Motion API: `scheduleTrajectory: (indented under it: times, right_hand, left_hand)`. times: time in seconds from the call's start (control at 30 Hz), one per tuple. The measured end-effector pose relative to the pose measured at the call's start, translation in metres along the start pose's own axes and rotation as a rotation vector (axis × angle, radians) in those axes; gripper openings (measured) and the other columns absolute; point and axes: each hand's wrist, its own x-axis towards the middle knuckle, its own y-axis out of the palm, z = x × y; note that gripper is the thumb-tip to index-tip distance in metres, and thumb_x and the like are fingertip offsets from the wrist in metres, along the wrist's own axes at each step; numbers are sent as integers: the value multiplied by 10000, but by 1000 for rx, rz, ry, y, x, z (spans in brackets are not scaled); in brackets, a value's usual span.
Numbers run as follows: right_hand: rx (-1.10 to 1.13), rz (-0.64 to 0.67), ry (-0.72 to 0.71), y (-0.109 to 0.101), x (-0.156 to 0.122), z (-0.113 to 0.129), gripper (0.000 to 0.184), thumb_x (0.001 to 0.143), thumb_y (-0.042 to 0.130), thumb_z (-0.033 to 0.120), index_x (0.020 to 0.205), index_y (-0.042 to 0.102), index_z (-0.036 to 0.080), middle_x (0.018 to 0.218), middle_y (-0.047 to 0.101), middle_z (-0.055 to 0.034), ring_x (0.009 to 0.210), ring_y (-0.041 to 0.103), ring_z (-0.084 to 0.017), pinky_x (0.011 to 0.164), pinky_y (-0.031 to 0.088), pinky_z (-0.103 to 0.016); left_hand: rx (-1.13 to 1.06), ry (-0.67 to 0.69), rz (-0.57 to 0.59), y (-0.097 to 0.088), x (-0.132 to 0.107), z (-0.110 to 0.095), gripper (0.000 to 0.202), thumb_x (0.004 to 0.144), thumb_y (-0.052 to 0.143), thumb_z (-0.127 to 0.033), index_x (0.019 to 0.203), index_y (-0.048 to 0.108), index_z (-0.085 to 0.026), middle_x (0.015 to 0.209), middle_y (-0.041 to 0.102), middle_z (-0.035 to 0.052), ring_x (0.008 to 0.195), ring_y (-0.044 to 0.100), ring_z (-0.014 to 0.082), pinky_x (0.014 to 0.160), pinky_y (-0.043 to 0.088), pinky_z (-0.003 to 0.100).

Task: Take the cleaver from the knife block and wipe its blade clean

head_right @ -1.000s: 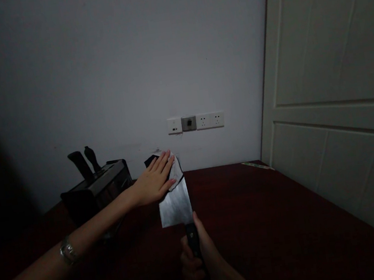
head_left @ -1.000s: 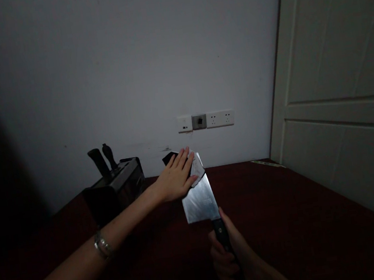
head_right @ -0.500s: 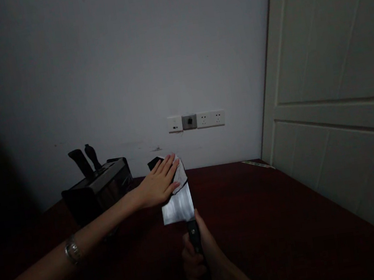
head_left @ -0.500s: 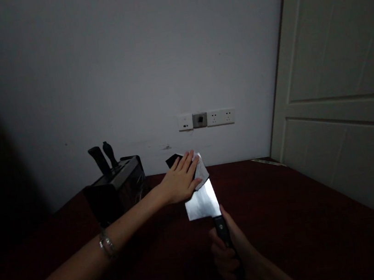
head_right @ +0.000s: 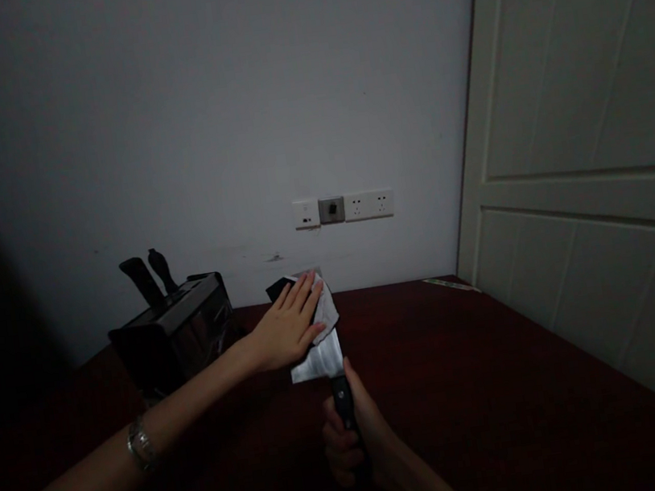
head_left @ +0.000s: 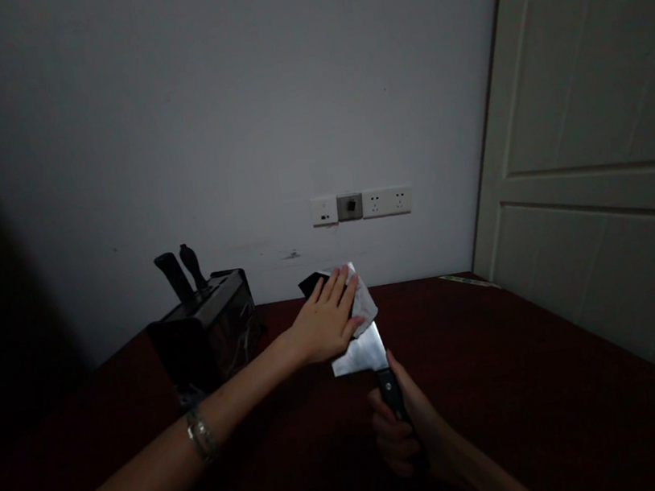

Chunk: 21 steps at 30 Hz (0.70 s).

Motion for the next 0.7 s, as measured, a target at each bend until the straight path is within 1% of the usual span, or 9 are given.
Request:
scheduleTrajectory:
  times: [0.1,0.17,0.23,0.3,0.37,0.47,0.57,0.63,0.7]
  right_hand:
    - [12,42,-29,-6,1,3,803,777,-45,723,407,415,178,270,282,60,192,205,-59,246,333,-223]
    - [6,56,-45,-8,1,4,803,780,-37,720,417,430,177,276,289,60,192,199,-59,243,333,-226]
    - [-4,82,-45,-9,1,5,801,771,-22,736,422,431,176,281,295,61,194,202,-57,248,336,-227]
    - [-2,108,-38,-8,1,4,799,767,-18,742,422,425,173,289,299,61,200,211,-55,261,345,-225]
    - [7,126,-29,-9,1,3,803,772,-42,730,422,419,173,292,296,60,205,215,-54,270,349,-222]
    - [2,130,-19,-12,2,1,803,772,-63,721,432,419,177,294,294,60,207,208,-58,270,347,-227]
    - [-1,113,-44,-15,3,-1,778,760,-2,754,453,423,179,298,286,73,208,183,-52,262,328,-217]
    - [0,100,-52,-13,2,-1,767,764,23,756,456,423,178,299,283,77,210,177,-46,264,325,-209]
    - [-5,102,-38,-11,2,0,772,769,11,748,445,416,177,298,286,72,211,189,-48,271,334,-212]
  left_hand:
    - [-4,127,11,-1,-15,-15,683,907,258,-496,1433,64,-107,1503,-5,135,1374,-51,250,1103,75,409]
    - [-9,181,11,-3,-21,-16,696,899,289,-501,1436,59,-122,1506,-4,121,1375,-47,243,1106,78,397]
    - [-7,168,19,-4,-20,-8,679,906,279,-489,1437,64,-125,1505,9,121,1377,-34,238,1104,85,397]
    - [0,104,42,-4,-14,2,655,918,242,-475,1435,72,-111,1503,27,134,1377,-20,242,1100,93,406]
    - [7,51,64,-4,-10,5,656,922,212,-476,1431,81,-83,1498,41,156,1375,-16,252,1095,97,416]
    - [2,83,68,-5,-12,-7,674,915,209,-497,1427,101,-73,1495,35,165,1373,-18,262,1096,90,419]
    - [-16,161,31,-5,-17,-23,680,906,242,-507,1429,102,-95,1499,21,146,1375,-15,258,1101,82,412]
    - [-25,170,21,-5,-16,-25,683,905,252,-510,1430,98,-101,1500,20,141,1375,-12,253,1102,87,409]
    - [-25,136,31,-5,-10,-21,675,910,238,-505,1429,97,-97,1499,22,147,1375,-11,252,1098,95,413]
